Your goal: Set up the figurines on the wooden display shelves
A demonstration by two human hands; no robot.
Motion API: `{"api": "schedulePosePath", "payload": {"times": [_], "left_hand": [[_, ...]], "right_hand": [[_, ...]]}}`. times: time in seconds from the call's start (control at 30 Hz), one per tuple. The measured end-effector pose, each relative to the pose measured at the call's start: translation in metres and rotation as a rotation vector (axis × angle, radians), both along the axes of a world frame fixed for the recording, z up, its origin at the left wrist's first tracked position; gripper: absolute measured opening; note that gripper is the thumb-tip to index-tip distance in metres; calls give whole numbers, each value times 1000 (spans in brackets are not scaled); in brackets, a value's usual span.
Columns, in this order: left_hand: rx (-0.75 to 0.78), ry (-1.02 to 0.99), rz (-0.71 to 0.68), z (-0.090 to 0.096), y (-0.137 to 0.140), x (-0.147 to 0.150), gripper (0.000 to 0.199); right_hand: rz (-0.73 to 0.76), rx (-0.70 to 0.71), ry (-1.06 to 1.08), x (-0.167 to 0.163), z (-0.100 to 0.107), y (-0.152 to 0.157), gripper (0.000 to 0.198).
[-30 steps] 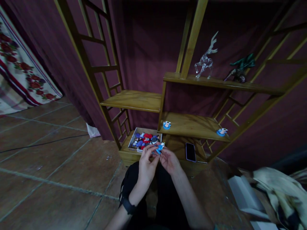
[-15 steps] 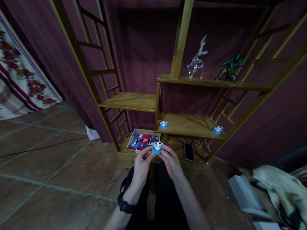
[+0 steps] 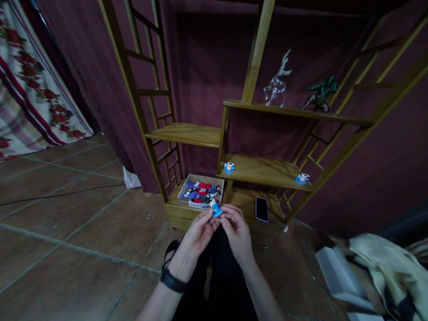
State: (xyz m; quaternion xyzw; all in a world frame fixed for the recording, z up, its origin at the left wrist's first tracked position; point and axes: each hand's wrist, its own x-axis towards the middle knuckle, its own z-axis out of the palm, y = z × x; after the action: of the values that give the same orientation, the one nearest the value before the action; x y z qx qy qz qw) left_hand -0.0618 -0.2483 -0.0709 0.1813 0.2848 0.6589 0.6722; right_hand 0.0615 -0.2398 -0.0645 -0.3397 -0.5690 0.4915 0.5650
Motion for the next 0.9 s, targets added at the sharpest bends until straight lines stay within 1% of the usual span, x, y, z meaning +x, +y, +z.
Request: {"api": "schedulePosePath", "payload": {"times": [0.17,0.3,0.43,0.57,0.73,0.8,0.9], "left_hand": [[45,-123,-76,-4,-14,-1,17],[76,-151,-84,-4,-19,4,18],[99,-80,-47,-3,-22,11,19],[63,8,15,-2,-23,15,22],[27,129,98,-1,-23,20,35],[41,204,126,1,-23,23,38],[67,271,143,5,-23,27,35]], "right_hand": [[11,26,4,8,-1,-15,27],[-45,72,-71,11,-3,-20,26],[-85,98,-113,11,-9,-19,28],[-58,89,-116,14,-13,-19,30],[-19,45,-88,16,-14,-23,34],[-30,39,-78,16,-15,-22,32],[-55,23,-59,18,-17,-15,28]]}}
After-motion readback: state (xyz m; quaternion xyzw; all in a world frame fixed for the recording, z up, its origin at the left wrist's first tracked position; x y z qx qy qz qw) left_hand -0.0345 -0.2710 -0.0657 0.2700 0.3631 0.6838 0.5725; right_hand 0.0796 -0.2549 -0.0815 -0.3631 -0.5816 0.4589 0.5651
